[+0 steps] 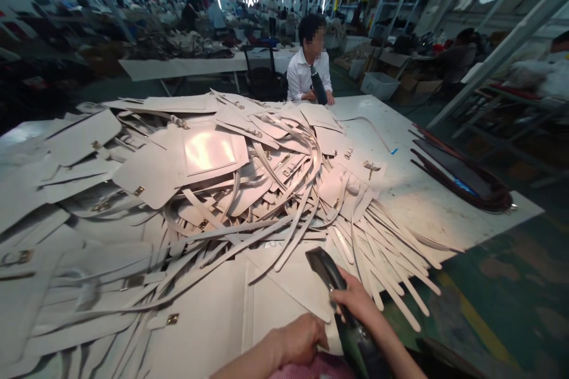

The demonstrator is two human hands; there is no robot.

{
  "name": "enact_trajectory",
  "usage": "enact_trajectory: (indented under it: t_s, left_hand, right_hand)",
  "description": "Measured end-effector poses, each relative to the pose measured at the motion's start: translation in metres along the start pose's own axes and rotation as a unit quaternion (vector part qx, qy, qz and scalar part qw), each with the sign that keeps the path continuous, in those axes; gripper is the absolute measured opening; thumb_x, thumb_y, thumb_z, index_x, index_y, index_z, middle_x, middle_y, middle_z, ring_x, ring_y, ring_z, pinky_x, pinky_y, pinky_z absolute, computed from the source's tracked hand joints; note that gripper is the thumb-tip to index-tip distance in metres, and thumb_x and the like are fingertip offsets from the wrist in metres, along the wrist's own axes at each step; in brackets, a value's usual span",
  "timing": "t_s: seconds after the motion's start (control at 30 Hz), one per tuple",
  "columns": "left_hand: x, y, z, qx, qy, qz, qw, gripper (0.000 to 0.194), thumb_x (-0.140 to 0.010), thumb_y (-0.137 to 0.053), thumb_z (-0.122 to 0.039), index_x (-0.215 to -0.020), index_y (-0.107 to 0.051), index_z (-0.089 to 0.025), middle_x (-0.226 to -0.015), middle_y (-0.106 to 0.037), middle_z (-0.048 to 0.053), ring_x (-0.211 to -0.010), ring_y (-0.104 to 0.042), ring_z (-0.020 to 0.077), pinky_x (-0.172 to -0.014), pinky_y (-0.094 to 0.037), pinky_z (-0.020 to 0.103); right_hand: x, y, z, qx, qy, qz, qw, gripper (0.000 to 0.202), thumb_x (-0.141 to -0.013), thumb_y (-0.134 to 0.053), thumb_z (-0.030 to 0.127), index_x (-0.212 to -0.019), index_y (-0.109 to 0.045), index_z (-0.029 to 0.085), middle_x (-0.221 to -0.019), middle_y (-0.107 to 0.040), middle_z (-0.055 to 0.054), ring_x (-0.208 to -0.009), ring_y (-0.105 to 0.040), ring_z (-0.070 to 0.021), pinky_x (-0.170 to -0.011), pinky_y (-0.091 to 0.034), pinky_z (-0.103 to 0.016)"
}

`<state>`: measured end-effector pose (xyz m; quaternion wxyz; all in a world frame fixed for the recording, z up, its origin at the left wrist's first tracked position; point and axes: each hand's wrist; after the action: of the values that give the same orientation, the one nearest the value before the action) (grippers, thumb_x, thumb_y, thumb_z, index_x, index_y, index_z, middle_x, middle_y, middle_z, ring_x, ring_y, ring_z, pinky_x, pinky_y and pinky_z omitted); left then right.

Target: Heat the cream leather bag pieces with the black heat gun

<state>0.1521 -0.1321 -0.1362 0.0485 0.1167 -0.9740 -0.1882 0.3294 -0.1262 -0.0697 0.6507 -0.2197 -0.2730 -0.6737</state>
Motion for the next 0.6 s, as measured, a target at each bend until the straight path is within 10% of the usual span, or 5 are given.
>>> enact_trajectory:
  t_s: [0.17, 0.37, 0.6]
  left_hand:
    - [-0.001, -0.005, -0.001, -0.027, 0.012, 0.016, 0.999, 0.041, -0.056, -0.05, 0.001, -0.089, -0.068, -0.015, -0.081, -0.069, 0.003, -0.078, -0.06, 0.015, -0.07, -0.047, 0.02]
    - [0.024, 0.007, -0.008, -0.066, 0.114, -0.072, 0.989, 0.022, -0.068, -0.055, -0.012, -0.086, -0.066, -0.019, -0.086, -0.064, 0.003, -0.082, -0.058, 0.0163, -0.076, -0.047, 0.024]
    - [0.112, 0.104, 0.013, -0.314, 0.346, -0.367, 0.804, 0.051, -0.072, -0.043, -0.008, -0.123, -0.045, -0.018, -0.125, -0.044, 0.013, -0.119, -0.035, 0.0275, -0.1, -0.027, 0.048]
  right_hand:
    - [-0.031, 0.0, 0.026, 0.028, 0.036, -0.033, 0.998, 0.058, -0.059, -0.055, 0.02, -0.117, -0.05, 0.022, -0.044, -0.048, 0.007, -0.036, -0.049, -0.0143, -0.03, -0.04, -0.021]
    - [0.005, 0.0, 0.021, 0.028, 0.015, 0.023, 0.999, 0.07, -0.064, -0.052, 0.02, -0.131, -0.032, 0.022, -0.05, -0.051, 0.007, -0.035, -0.046, -0.0118, -0.031, -0.04, -0.021]
    - [0.0, -0.017, 0.02, 0.059, 0.021, 0.029, 0.998, 0.068, -0.062, -0.05, 0.02, -0.129, -0.037, 0.017, -0.046, -0.051, 0.007, -0.037, -0.048, -0.0128, -0.034, -0.038, -0.02]
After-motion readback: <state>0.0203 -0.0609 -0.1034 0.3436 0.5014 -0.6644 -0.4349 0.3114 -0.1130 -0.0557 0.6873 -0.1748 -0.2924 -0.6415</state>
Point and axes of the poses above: each hand's wrist, its own x-axis away from the middle knuckle, its own y-axis out of the back of the hand, z = x × y
